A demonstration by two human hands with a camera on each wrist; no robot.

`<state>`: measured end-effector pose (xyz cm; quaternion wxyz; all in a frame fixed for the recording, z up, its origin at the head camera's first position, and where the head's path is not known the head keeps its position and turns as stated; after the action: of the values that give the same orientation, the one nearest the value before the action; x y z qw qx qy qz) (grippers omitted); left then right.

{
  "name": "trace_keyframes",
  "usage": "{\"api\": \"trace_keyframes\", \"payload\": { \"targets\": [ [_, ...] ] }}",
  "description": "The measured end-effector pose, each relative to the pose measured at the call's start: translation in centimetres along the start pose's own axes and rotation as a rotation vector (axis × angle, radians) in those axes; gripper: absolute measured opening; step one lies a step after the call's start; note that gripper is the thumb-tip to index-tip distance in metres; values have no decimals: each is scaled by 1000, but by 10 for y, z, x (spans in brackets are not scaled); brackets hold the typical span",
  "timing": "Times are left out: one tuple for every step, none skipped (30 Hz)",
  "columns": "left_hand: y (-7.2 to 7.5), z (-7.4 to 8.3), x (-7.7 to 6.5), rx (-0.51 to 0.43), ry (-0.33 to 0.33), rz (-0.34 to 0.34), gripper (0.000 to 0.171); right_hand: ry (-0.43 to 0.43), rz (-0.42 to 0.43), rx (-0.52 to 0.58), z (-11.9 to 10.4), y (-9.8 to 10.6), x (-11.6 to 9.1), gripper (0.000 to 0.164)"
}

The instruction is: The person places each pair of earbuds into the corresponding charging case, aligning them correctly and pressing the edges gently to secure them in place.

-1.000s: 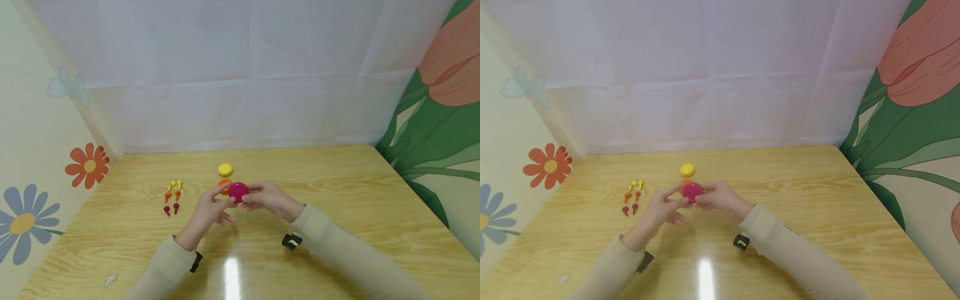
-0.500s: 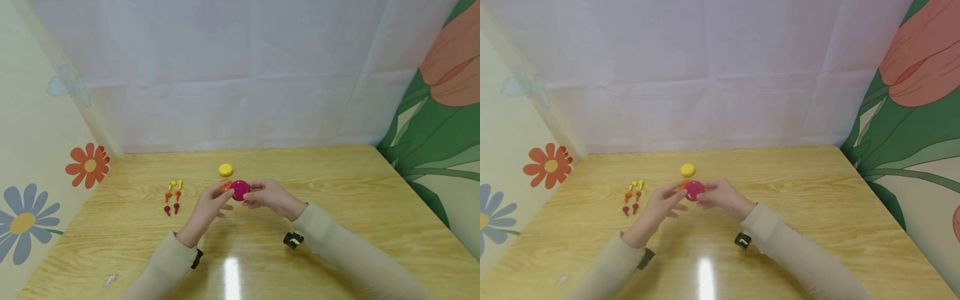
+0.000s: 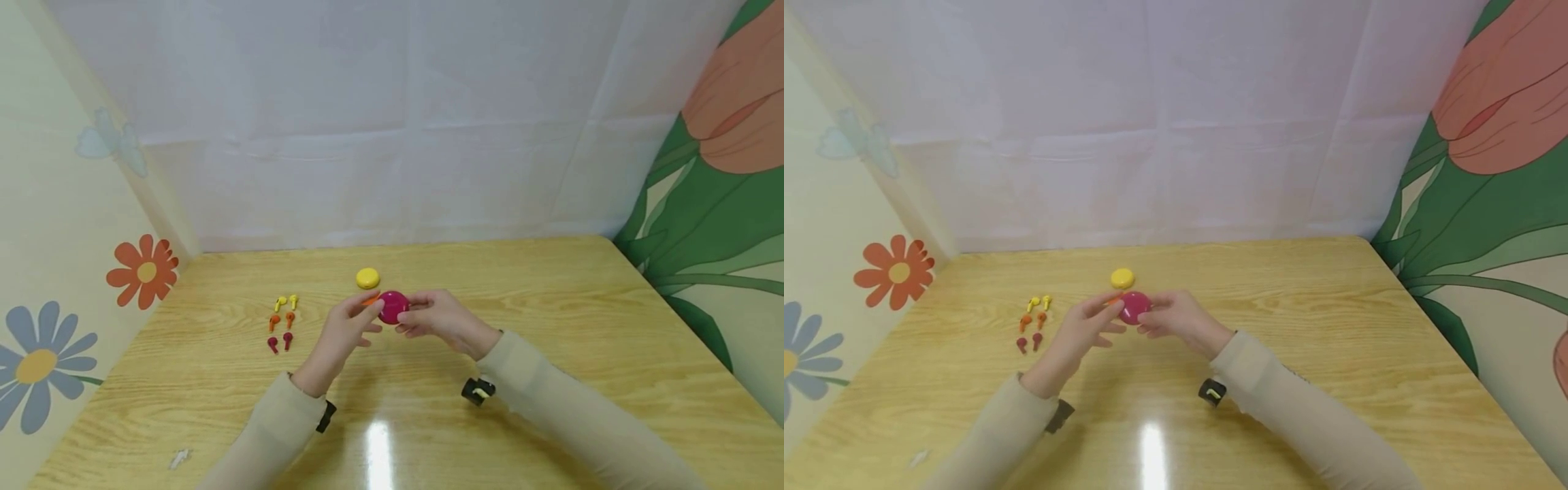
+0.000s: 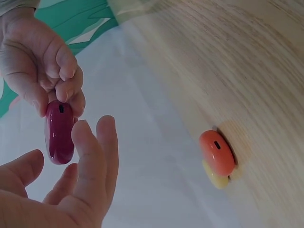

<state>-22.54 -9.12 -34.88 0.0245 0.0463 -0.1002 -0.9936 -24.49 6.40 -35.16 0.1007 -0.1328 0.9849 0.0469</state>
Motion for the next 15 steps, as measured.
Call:
{"api": "trace_keyframes", "payload": {
  "targets": [
    [0,0,0,-4,-2,0,43,-2,6,2,0,1,0,34],
    [-1,0,0,-9,-6,0,43,2,8,1,-1,1,0,35],
    [-1,0,1,-13,-6,3,42,4,10,-1,-1,1,0,35],
    [-1,0,1,-16,-11,5,42,8,9,-5,-1,1,0,35],
    [-2,1,1,-15,-16,7,42,9,10,-7,-2,1,0,35],
    [-2,1,1,-15,-21,9,42,11,12,-11,-2,2,-1,35],
    [-2,1,1,-16,-26,9,42,11,14,-9,-3,2,-1,35],
    [-2,2,2,-16,-32,9,42,12,15,-11,-3,2,0,36],
    [-3,3,2,-14,-38,8,42,8,18,-10,-3,3,0,36],
    [-3,4,2,-15,-45,6,42,8,20,-7,-3,3,0,36],
    [-4,4,2,-16,-51,5,42,10,21,-5,-3,4,0,36],
    [-4,4,3,-19,-56,3,42,12,20,-2,-4,4,0,37],
    [-5,5,3,-21,-63,3,42,13,20,3,-4,4,0,37],
    [-5,6,3,-20,-69,3,42,17,16,3,-4,5,0,37],
    [-5,6,3,-22,-73,2,42,21,15,4,-4,5,-1,37]
  ]
}}
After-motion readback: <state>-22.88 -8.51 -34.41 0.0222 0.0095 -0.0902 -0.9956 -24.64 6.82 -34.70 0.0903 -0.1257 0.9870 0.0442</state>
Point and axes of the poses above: each hand's wrist, its own x-axis towards the middle knuckle, its own y-axis out of the back of the hand, z = x × y, the point moved 6 cm from there along x, towards the middle knuckle, and after that the axes turned 8 degrees about z, right-handed, at the moved point
